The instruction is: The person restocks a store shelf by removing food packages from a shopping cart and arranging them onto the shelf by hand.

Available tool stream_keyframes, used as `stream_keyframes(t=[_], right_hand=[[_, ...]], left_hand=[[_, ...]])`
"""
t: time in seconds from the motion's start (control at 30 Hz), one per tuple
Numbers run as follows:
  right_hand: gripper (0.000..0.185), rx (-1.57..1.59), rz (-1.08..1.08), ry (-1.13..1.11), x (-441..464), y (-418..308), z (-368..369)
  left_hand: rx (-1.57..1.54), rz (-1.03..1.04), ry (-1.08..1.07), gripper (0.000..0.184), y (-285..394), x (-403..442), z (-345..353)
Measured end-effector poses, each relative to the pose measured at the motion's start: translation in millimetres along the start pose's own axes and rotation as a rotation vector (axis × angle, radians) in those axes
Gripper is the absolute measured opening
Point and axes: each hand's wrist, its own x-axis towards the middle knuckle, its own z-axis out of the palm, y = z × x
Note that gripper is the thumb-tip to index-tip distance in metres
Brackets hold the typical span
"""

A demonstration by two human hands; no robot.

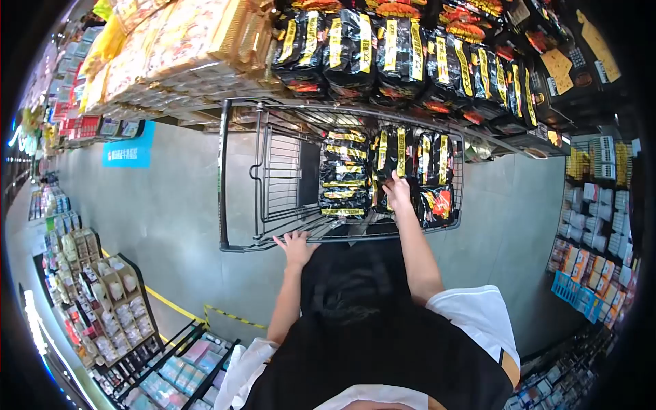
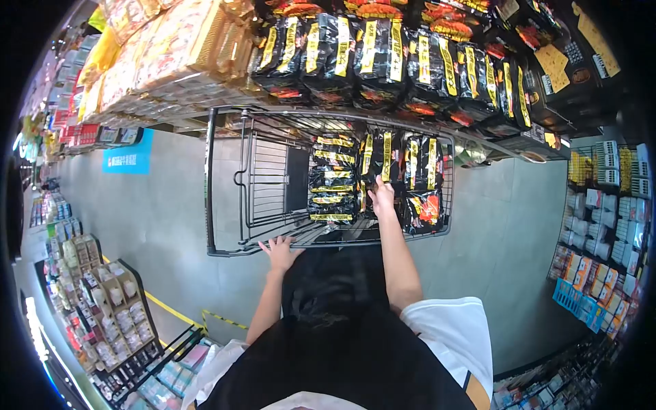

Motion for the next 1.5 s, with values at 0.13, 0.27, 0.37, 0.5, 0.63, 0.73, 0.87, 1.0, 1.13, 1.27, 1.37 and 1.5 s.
stream_keyframes(t=[0.13, 0.27, 0.37, 0.5, 0.63, 0.73, 0.87, 1.0, 1.13, 1.27, 1.37, 1.5], right_hand=[[0.016, 0.068, 0.077, -0.061, -61, -12, 19], [0.018, 0.091, 0.071, -0.138, -124, 5, 25], [0.019, 0.077, 0.042, -0.192, -169, 0, 47], [0.023, 0.089, -0.03, -0.332, -222, -19, 82], [0.02, 0.14, -0.111, -0.425, -264, -45, 121], [0.019, 0.149, -0.201, -0.508, -287, -69, 152], [0.02, 0.162, -0.282, -0.603, -306, -106, 197], [0.015, 0.159, -0.329, -0.593, -311, -142, 258], [0.016, 0.22, -0.376, -0.773, -255, -170, 308], [0.024, 0.291, -0.298, -0.69, -214, -187, 378], [0.024, 0.227, -0.348, -0.69, -166, -183, 418], [0.023, 0.103, -0.376, -0.591, -116, -164, 435]], left_hand=[[-0.057, 0.161, -0.16, 0.049, -26, 13, -1], [-0.074, 0.297, -0.367, 0.056, -51, 44, 0], [-0.012, 0.439, -0.306, 0.057, -51, 52, -8], [-0.031, 0.529, -0.406, 0.054, -51, 64, -9], [-0.031, 0.529, -0.433, 0.054, -50, 59, -21], [-0.047, 0.521, -0.453, 0.054, -48, 57, -29], [-0.058, 0.542, -0.438, 0.056, -54, 62, -15], [-0.083, 0.573, -0.419, 0.057, -58, 63, -12], [-0.057, 0.552, -0.435, 0.048, -56, 62, -13], [-0.094, 0.552, -0.386, 0.043, -59, 62, -9], [-0.101, 0.536, -0.379, 0.039, -58, 61, -9], [-0.103, 0.553, -0.361, 0.036, -58, 60, -11]])
